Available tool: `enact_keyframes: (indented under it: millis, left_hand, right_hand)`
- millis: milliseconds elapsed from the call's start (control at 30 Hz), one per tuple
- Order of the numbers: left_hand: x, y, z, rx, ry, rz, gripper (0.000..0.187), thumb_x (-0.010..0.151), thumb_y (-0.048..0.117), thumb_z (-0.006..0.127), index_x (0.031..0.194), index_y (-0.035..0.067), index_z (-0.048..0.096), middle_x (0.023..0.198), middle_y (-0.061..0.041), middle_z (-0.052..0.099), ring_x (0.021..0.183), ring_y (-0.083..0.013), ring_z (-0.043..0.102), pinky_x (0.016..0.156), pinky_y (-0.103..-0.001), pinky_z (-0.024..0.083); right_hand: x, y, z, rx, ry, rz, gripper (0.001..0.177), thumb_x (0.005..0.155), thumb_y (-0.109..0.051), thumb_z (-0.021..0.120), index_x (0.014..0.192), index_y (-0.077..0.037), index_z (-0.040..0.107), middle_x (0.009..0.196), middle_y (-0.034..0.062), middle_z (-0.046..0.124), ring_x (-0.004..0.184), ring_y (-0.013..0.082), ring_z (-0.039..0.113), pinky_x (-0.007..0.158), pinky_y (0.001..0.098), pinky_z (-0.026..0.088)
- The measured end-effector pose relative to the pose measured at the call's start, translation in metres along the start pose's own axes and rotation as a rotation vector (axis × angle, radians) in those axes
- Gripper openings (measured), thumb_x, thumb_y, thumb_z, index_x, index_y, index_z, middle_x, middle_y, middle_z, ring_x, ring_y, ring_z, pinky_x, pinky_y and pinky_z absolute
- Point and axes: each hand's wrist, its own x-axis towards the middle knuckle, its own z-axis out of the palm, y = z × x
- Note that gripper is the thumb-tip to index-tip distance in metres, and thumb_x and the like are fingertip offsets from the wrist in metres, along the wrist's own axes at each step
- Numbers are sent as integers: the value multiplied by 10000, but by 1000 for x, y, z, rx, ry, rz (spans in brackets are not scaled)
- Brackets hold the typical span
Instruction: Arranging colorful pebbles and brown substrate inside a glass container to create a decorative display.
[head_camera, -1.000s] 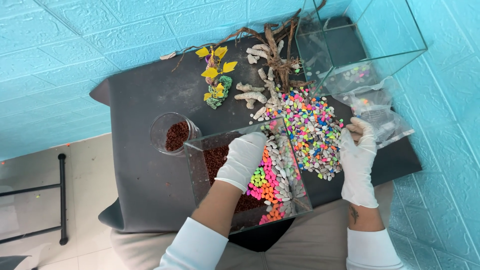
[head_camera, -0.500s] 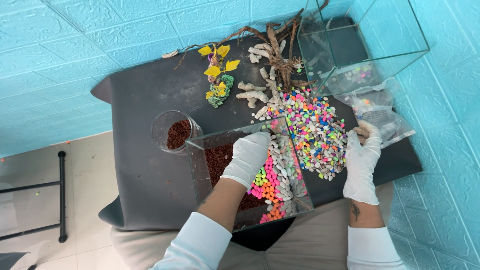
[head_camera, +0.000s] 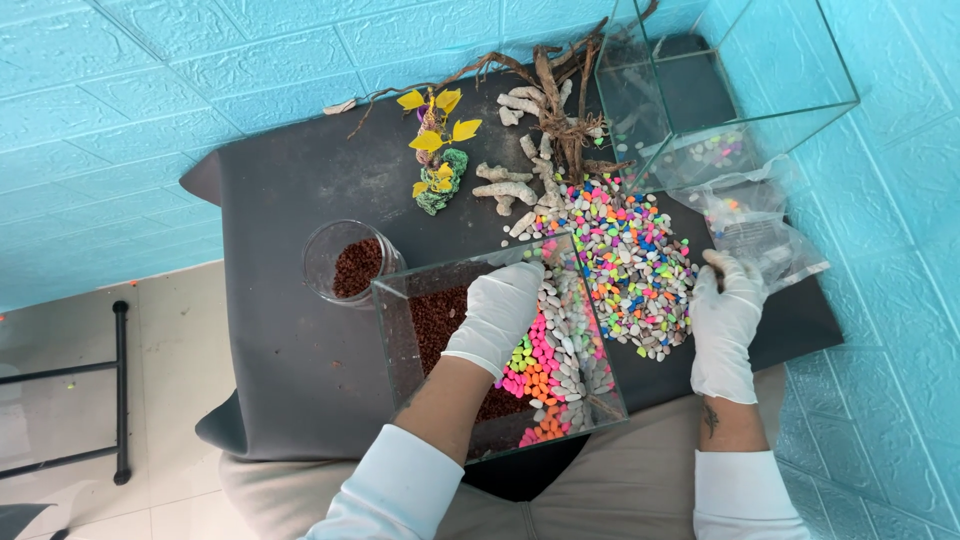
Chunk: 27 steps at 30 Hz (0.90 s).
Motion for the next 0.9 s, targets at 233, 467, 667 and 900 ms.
enact_keyframes:
  millis: [233, 467, 667, 900]
  left_hand:
    - [-1, -1, 3, 33, 99, 29, 141, 841, 40, 612, 938, 138, 645, 729, -58, 705, 587, -288, 697, 489, -432, 555]
    - [-7, 7, -17, -29, 260, -62, 185, 880, 285, 608, 852, 144, 725, 710, -90, 725, 673, -270, 695, 593, -449, 554]
    - [-15, 1, -37, 41, 348, 141, 74, 853, 137, 607, 886, 138, 673, 667, -68, 694, 496, -281, 651, 426, -401, 501]
    - [-16, 1, -37, -16, 322, 137, 75, 825, 113, 618, 868, 135, 675, 670, -81, 699, 522, -307, 666, 442, -414, 499]
  right_hand:
    - [18, 41, 44, -335, -180, -70, 353, 1012, -332, 656, 1336, -469, 684, 1196, -41, 608, 1167, 320, 539, 966, 509, 476]
    - [35, 49, 48, -273, -293, 6, 188, 927, -361, 751, 1106, -422, 756, 1015, -44, 652, 990, 238, 656, 856, 366, 557]
    - [50, 99, 68, -34, -449, 252, 180, 917, -177, 787, 1083, -245, 775, 888, 16, 736, 838, 204, 712, 733, 327, 563]
    - [54, 102, 49, -12, -614, 333, 216, 892, -92, 730, 1080, -186, 783, 967, 82, 773, 937, 239, 725, 795, 366, 571]
